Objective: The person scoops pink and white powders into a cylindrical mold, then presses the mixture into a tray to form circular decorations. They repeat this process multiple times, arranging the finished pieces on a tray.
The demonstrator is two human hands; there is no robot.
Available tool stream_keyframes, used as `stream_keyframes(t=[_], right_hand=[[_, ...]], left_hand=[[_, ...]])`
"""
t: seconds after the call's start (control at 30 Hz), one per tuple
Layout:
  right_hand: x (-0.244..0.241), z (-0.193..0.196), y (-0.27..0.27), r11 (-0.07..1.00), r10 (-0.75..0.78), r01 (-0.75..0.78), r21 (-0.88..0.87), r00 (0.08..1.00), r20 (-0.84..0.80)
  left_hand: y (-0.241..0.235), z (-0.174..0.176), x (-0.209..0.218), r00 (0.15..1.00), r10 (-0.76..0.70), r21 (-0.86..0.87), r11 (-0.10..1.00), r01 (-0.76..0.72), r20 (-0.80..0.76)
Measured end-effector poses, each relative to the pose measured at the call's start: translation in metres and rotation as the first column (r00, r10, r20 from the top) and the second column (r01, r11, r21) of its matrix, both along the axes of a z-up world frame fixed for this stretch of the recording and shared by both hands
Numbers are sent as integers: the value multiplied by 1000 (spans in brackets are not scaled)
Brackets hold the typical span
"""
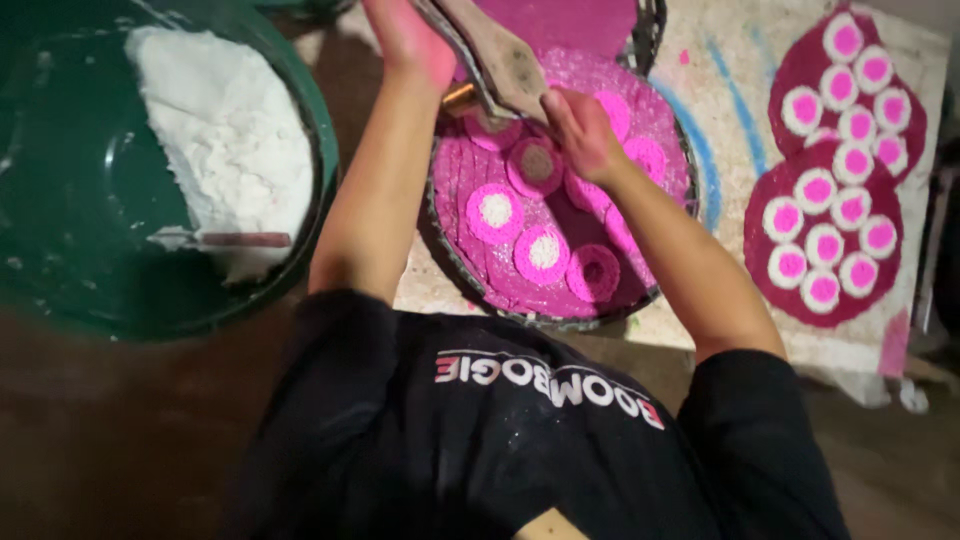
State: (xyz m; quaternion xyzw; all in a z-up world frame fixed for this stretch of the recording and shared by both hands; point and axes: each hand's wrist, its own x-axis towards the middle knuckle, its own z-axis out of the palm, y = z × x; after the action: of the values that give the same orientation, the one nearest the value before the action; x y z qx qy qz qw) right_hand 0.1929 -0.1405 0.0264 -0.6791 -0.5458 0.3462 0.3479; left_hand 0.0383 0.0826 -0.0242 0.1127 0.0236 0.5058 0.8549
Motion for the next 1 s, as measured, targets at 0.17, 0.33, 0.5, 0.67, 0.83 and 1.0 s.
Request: stream_keyframes(t=[0.17, 0.33, 0.5, 0.67, 0.83, 1.0], right_hand=[[-22, 115, -23, 890, 350, -337, 308, 937, 16], [-59, 225, -57, 712, 398, -661, 237, 658, 639], [-110, 267, -35, 64, 431, -965, 253, 255, 865], [-141, 249, -73, 54, 930, -995, 80, 79, 358], [-157, 214, -104, 78, 977, -996, 43, 68, -203], [-179, 215, -92, 190, 957, -977, 98, 162, -241]], left_hand=[[-44, 54, -87, 977, 18, 160, 987, 17, -213], [-157, 91, -161, 840, -18, 286, 936, 205, -543], [-263, 121, -184, 648, -48, 361, 799, 482, -760], [-300, 147, -202, 545, 69, 445, 667, 598, -836], [-295, 156, -242, 509, 203, 515, 611, 602, -836], [-272, 162, -308, 518, 176, 513, 581, 632, -837]])
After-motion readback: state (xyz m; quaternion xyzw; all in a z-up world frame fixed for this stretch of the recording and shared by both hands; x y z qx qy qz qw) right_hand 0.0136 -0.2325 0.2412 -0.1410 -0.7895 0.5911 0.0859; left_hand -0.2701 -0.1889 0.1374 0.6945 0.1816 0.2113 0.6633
